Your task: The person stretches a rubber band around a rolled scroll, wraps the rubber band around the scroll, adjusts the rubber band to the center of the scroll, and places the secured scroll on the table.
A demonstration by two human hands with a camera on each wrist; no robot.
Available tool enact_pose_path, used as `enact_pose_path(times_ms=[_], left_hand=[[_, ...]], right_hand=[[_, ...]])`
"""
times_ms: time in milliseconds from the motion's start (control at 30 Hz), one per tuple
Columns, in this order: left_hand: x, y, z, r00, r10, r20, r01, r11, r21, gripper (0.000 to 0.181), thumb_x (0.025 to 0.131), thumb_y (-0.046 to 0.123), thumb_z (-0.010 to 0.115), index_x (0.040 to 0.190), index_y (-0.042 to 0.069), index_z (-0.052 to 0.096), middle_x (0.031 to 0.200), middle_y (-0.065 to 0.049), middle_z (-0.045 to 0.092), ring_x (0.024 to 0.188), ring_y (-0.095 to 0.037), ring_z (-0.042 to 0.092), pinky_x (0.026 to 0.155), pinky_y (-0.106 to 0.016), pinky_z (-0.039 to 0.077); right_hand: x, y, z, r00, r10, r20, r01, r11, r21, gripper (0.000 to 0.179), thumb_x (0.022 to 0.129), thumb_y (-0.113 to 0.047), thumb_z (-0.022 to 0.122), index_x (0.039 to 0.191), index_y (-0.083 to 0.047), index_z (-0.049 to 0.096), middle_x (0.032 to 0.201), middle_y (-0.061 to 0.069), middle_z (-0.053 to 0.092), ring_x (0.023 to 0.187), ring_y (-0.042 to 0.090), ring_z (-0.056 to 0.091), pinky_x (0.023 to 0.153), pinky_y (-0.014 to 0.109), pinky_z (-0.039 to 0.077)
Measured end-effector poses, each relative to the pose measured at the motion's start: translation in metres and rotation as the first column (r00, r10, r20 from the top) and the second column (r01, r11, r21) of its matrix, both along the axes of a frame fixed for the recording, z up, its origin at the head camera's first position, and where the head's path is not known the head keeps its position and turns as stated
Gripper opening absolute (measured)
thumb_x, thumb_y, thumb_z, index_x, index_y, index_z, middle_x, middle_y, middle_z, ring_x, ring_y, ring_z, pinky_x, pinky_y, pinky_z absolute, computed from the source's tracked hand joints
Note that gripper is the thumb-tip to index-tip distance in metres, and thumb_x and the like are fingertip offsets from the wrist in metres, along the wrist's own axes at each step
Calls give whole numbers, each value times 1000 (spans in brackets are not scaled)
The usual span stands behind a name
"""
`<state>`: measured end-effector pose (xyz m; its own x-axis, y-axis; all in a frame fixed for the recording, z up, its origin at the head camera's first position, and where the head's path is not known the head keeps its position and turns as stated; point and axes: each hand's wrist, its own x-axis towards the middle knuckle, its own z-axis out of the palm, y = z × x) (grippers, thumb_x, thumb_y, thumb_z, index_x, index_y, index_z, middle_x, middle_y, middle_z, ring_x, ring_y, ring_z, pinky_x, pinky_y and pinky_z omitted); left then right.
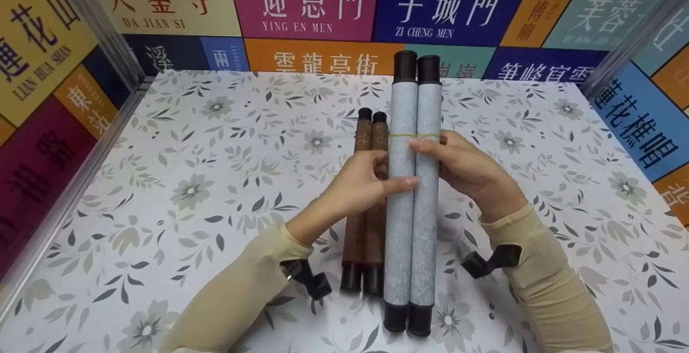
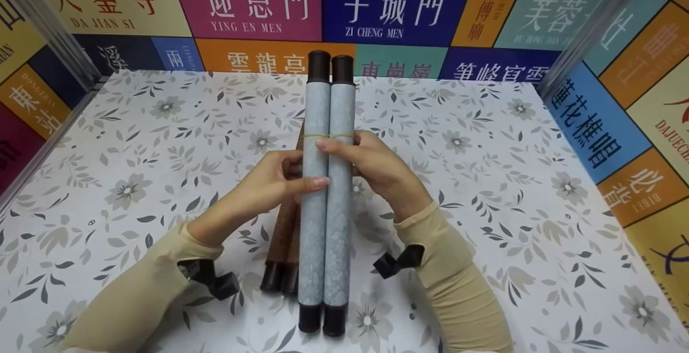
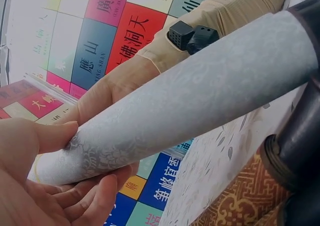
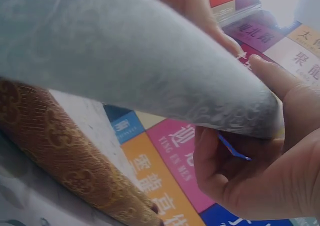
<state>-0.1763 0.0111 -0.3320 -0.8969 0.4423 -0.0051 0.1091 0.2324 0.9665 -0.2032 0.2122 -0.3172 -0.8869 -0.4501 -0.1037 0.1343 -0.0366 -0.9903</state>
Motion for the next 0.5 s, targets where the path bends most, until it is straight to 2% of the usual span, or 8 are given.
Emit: enact_pose_path(times_ms=[100, 167, 300, 400, 500], left_hand=[[-1, -1, 0, 999, -32, 8, 32, 999, 27, 43, 84, 28, 78, 114, 1, 64, 100, -15, 76, 75, -13, 69, 68, -39, 62], [-2, -2, -1, 997, -72, 17, 71, 997, 40, 43, 86, 28, 77, 116, 0, 63, 101, -17, 75, 75, -14, 69, 69, -43, 62], [-2, -4, -2, 988, -155, 11, 156, 987, -45, 38, 85, 29, 77, 108, 2, 65, 88, -11, 74, 64, -14, 67, 67, -45, 61], [-1, -4, -3, 986, -166, 18, 167, 981, -102, 35, 82, 30, 80, 100, 3, 66, 78, -5, 71, 58, -14, 65, 65, -44, 61], [1, -4, -2, 990, -135, 29, 137, 986, -92, 34, 80, 28, 82, 98, 3, 67, 76, -5, 70, 60, -17, 66, 66, -44, 61]], right_hand=[[-1, 3, 4, 999, -30, -25, 29, 999, -32, 26, 100, -29, 55, 99, -9, 72, 92, 0, 74, 86, 11, 70, 82, 26, 56], [-2, 3, 5, 997, -73, -37, 70, 996, -62, 28, 101, -28, 55, 94, -10, 75, 89, 0, 75, 83, 10, 70, 79, 25, 56], [-4, 2, 4, 987, -154, -47, 150, 984, -94, 27, 101, -22, 54, 88, -10, 75, 84, 0, 75, 79, 9, 70, 75, 23, 57], [-4, 4, 4, 984, -169, -51, 165, 983, -75, 27, 101, -19, 53, 89, -9, 75, 84, 1, 75, 78, 10, 71, 74, 23, 58], [-4, 8, 4, 991, -118, -56, 119, 993, 0, 24, 100, -16, 53, 91, -8, 74, 85, 0, 75, 79, 10, 71, 74, 24, 58]])
